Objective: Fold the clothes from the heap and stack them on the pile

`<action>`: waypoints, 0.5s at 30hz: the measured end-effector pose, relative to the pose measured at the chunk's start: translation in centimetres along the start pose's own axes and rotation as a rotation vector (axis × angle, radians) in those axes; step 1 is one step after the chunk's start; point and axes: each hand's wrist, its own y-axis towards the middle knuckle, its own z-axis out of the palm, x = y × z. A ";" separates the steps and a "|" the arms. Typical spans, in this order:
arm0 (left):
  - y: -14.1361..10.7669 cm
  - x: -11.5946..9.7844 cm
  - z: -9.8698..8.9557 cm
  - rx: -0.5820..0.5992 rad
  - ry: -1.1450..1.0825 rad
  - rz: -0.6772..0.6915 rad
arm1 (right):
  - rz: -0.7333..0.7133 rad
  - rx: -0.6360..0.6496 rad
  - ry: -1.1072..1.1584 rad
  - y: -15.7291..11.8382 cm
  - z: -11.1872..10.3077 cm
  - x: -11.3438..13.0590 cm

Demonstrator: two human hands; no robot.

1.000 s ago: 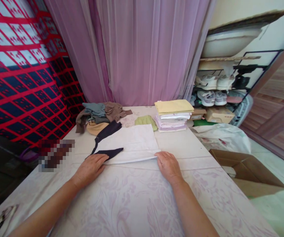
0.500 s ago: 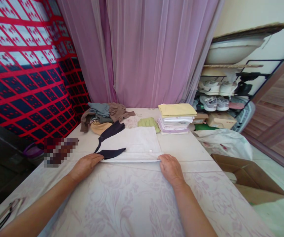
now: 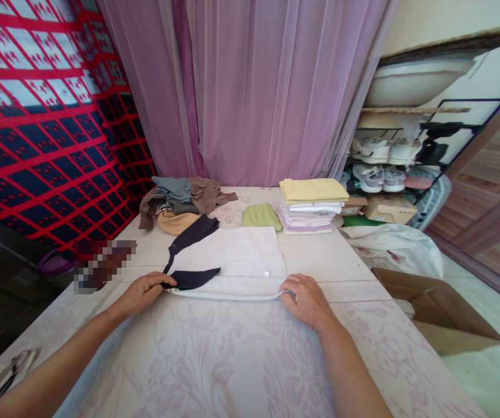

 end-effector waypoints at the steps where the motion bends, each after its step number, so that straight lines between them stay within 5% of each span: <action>1: 0.2 0.2 -0.3 -0.008 -0.106 -0.078 | -0.010 -0.013 0.027 -0.1 -0.1 -0.1; 5: 1.5 1.0 -1.4 -0.166 -0.309 -0.275 | 0.013 -0.157 0.011 0.0 -0.1 -0.1; 9: 2.9 0.3 -0.5 -0.247 -0.102 -0.258 | 0.038 -0.310 -0.037 0.5 0.9 0.4; 15: 3.5 -2.9 4.3 0.021 0.399 0.039 | 0.116 0.007 -0.204 0.6 3.9 1.0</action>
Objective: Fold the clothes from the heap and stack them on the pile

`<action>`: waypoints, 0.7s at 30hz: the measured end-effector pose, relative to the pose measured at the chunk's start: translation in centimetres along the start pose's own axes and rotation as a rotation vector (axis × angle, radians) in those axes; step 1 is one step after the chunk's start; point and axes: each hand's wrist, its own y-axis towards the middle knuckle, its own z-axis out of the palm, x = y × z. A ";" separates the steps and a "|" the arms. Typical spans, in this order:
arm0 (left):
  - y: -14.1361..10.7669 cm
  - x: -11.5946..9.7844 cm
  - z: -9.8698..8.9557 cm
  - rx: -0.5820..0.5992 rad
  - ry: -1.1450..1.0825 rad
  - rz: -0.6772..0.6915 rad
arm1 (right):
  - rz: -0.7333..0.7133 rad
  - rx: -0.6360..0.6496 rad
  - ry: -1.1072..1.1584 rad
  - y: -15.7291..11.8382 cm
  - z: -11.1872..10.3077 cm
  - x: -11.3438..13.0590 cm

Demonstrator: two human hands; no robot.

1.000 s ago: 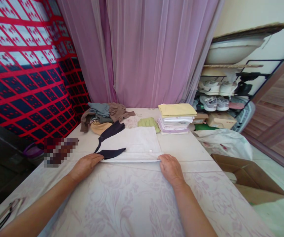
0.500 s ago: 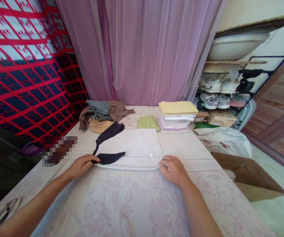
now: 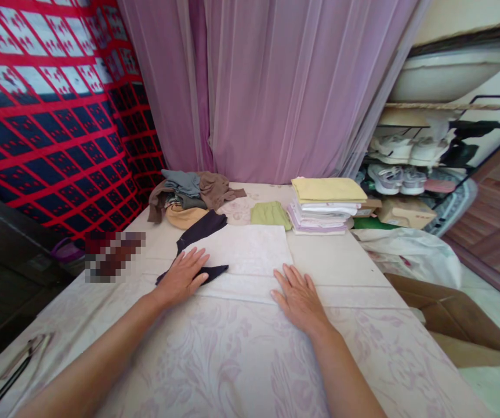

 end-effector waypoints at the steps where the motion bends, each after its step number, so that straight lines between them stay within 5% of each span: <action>1: -0.1 -0.5 0.5 0.030 0.044 0.019 | 0.021 0.042 -0.015 -0.1 0.4 0.0; 6: -0.4 -0.6 1.9 0.057 0.093 0.016 | 0.043 0.059 -0.019 -0.3 0.9 -0.1; 14: -0.8 -0.5 1.2 0.003 0.055 0.018 | 0.069 0.066 -0.009 -0.2 0.1 0.5; 21: -3.1 2.7 1.0 -0.125 0.145 -0.115 | 0.098 0.085 -0.008 0.0 -0.1 0.9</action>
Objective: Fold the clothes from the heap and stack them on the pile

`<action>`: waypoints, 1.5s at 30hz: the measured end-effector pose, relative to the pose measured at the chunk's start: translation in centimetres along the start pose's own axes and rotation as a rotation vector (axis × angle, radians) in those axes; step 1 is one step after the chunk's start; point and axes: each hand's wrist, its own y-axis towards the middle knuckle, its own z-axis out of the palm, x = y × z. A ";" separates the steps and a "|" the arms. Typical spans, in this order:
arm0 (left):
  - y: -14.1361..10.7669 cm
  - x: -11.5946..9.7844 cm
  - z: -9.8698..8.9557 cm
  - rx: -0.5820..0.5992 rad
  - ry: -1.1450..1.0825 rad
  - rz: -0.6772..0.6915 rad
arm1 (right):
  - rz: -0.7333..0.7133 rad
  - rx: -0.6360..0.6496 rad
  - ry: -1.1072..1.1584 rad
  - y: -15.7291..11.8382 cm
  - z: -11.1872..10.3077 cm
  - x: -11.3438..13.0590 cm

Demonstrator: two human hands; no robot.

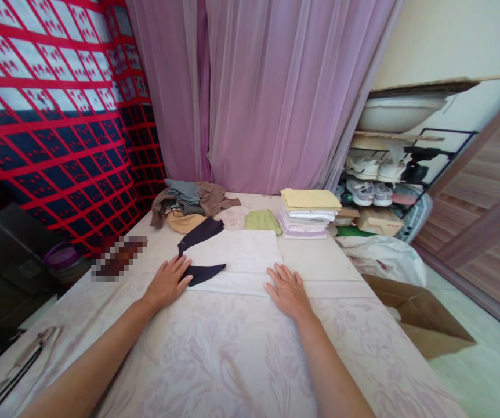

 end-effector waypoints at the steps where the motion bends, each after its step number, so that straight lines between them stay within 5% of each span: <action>1: -0.2 0.3 0.1 0.015 0.009 -0.011 | 0.000 -0.008 -0.002 0.0 0.0 0.1; 5: -0.3 0.7 0.4 0.036 0.007 -0.015 | 0.016 -0.096 -0.022 -0.1 0.2 0.2; 8: -0.3 0.5 0.2 0.031 0.006 -0.015 | 0.063 -0.280 -0.017 -0.4 0.3 -0.1; 15: -0.5 0.0 -0.4 -0.066 0.095 -0.074 | 0.361 -0.560 0.138 -0.8 1.2 -1.9; 22: -0.2 0.4 -0.1 -0.066 0.064 -0.081 | 0.394 -0.545 0.197 -0.7 1.3 -2.0; 30: 0.0 0.5 -0.1 -0.043 0.040 -0.114 | 0.478 -0.371 0.222 -0.9 0.1 -1.3; 45: -0.2 1.4 0.8 -0.096 -0.036 -0.090 | 0.354 -0.445 0.203 -1.2 0.6 -1.6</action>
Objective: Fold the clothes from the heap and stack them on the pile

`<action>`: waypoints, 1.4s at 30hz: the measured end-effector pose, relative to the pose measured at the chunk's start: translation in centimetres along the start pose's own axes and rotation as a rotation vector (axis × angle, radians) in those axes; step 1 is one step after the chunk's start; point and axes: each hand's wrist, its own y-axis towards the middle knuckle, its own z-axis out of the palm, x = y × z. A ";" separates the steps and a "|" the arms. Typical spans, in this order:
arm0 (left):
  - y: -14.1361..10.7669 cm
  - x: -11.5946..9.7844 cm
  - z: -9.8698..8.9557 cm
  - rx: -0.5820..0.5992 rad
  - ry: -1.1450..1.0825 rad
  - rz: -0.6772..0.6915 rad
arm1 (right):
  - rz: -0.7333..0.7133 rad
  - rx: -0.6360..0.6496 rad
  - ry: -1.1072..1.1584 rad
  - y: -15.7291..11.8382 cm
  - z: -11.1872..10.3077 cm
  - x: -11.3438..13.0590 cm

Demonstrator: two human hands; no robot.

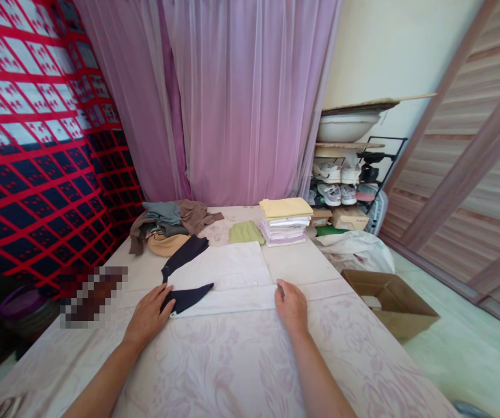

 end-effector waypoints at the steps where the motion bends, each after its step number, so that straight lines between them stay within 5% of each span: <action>1: 0.0 0.0 0.0 0.002 -0.006 0.000 | -0.002 -0.005 -0.002 0.0 0.1 -0.1; 14: 1.5 1.1 -0.9 0.058 -0.223 -0.099 | 0.050 0.015 0.055 -0.1 0.3 -0.9; 19: 4.4 3.0 -1.3 0.086 -0.396 -0.323 | 0.054 0.014 0.092 0.8 0.6 -1.6; 25: 7.6 4.6 0.1 -0.031 -0.395 -0.477 | -0.071 0.047 0.059 5.1 1.5 -1.1; 32: 12.2 6.0 0.5 0.121 -0.391 -0.349 | -0.139 0.106 -0.009 12.2 4.6 2.1; 38: 16.4 3.4 0.4 0.180 -0.294 -0.240 | -0.190 0.222 -0.081 16.2 6.5 3.1; 42: 19.0 1.9 0.4 0.269 -0.196 -0.288 | -0.184 0.281 -0.148 17.1 7.0 3.2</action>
